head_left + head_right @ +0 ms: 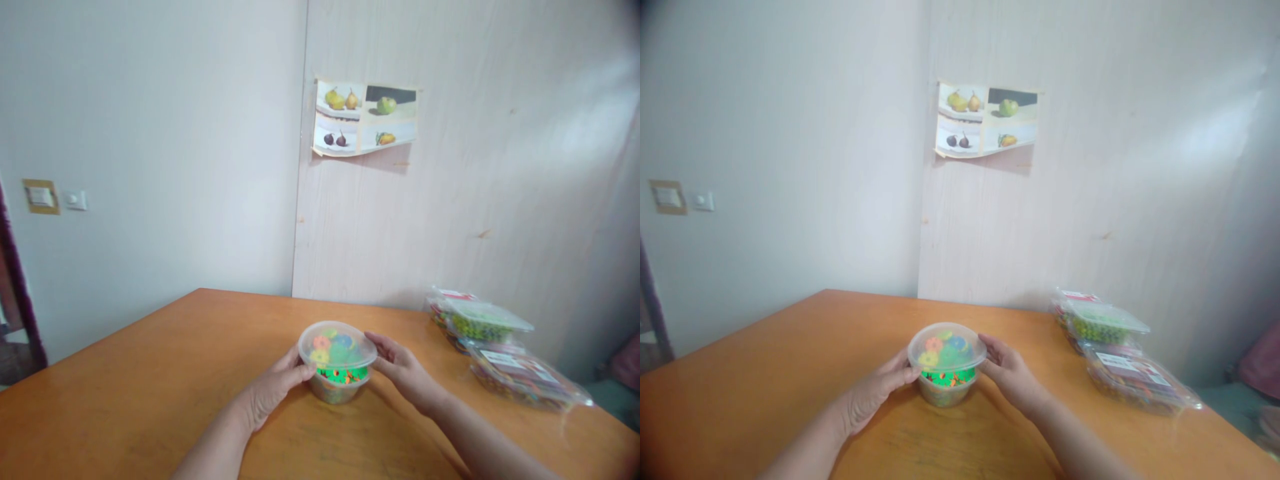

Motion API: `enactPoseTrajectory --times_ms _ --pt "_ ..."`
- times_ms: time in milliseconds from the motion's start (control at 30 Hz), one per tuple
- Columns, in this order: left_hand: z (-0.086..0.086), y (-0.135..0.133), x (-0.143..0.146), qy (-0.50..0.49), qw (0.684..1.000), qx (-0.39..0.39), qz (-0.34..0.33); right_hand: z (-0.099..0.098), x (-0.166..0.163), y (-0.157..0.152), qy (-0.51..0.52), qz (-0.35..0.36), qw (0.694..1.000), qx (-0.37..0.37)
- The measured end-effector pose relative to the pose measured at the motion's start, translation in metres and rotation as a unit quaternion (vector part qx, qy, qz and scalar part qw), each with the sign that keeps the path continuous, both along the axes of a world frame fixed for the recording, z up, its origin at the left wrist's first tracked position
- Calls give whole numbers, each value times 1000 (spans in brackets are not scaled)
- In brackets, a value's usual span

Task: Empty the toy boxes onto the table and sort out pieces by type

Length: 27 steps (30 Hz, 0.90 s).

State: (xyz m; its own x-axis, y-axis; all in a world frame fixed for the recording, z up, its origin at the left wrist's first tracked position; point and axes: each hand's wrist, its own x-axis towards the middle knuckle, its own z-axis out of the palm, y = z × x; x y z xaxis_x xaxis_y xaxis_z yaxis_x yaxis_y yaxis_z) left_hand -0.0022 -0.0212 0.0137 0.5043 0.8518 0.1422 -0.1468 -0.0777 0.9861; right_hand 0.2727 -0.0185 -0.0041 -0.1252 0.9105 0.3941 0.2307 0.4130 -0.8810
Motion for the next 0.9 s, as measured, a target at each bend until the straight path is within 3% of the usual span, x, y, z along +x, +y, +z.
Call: enactPoseTrajectory --times_ms 367,500,767,900 --pt "-2 5 -4 11 1000 -11 14 3 2 -1 28 30 999 2" --pt "-4 7 -6 1 1000 1 -11 3 3 1 41 62 997 -21" --pt "-2 8 -8 7 1000 3 -30 1 5 7 56 21 998 -27" --pt "-2 9 -7 0 999 5 -38 1 5 8 66 41 996 -37"
